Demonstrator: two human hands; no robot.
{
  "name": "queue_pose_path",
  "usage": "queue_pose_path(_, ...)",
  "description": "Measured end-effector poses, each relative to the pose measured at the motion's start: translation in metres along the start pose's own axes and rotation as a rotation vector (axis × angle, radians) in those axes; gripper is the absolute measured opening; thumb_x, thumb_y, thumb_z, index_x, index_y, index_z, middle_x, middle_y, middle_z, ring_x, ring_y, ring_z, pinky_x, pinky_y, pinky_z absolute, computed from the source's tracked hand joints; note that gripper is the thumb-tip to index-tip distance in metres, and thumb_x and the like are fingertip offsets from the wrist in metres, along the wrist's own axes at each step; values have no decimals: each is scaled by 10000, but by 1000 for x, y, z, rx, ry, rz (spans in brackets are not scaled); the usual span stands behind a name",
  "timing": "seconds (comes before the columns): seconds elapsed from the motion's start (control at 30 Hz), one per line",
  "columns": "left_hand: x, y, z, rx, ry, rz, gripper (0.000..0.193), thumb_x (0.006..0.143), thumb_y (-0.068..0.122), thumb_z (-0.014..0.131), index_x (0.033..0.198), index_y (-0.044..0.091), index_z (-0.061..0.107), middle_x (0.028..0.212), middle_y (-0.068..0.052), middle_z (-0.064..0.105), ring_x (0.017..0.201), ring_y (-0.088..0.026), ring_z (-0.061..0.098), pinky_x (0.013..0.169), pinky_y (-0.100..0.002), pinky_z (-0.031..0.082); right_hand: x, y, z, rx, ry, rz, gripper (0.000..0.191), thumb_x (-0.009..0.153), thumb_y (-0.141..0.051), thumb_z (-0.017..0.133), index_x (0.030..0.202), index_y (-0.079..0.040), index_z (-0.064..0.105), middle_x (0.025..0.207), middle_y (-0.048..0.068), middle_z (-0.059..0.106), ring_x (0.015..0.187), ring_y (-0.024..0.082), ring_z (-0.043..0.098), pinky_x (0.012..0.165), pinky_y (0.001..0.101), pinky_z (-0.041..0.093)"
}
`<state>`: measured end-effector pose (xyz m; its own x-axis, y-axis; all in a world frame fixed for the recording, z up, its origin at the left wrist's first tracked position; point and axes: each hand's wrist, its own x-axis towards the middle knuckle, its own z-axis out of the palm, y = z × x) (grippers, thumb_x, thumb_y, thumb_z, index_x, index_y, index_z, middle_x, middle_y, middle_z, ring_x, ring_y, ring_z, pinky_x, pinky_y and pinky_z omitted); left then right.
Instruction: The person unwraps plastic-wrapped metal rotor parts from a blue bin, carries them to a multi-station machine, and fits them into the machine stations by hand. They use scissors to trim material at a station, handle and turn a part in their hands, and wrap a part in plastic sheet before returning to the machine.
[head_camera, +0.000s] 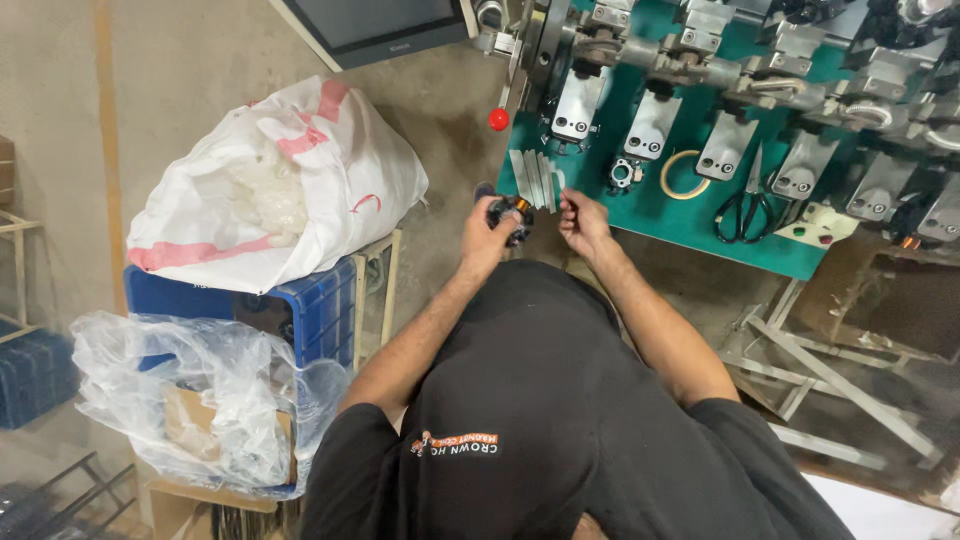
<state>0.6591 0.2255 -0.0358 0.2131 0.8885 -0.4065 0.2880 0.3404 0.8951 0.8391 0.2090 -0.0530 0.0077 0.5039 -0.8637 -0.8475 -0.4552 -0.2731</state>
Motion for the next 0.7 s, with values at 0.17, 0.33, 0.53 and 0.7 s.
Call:
queue_pose_path(0.17,-18,17,2,360,-132,665,565,814,1,723,1338,27,512,1155,-159,607,1108,-339,627,954,-430,513,-50,-25,-11,-671,-190,-349,161,948,-187,716,877,-42,708,721,-29,671,540,39,494,481,209,338)
queue_pose_path(0.33,-14,44,24,279,-85,772,448,864,1,731,1277,60,566,1172,-156,639,1094,-323,661,937,-401,544,-92,-36,-48,-1008,-147,-805,228,969,-137,752,812,2,661,695,-34,588,633,9,466,535,223,375)
queue_pose_path(0.53,-4,49,61,-701,-671,43,303,988,65,716,1268,-29,652,1129,-163,707,1023,-248,685,896,-378,557,-102,-56,-85,-1030,-251,-1236,151,1037,-121,693,935,-20,645,824,-40,574,726,27,495,623,228,403)
queue_pose_path(0.7,-9,64,93,-1202,-734,-362,361,882,126,737,1220,35,649,1058,-136,716,924,-273,715,755,-429,568,-110,-62,-71,-682,-151,-1139,96,1033,-77,707,975,-11,666,860,14,614,666,48,498,578,223,399)
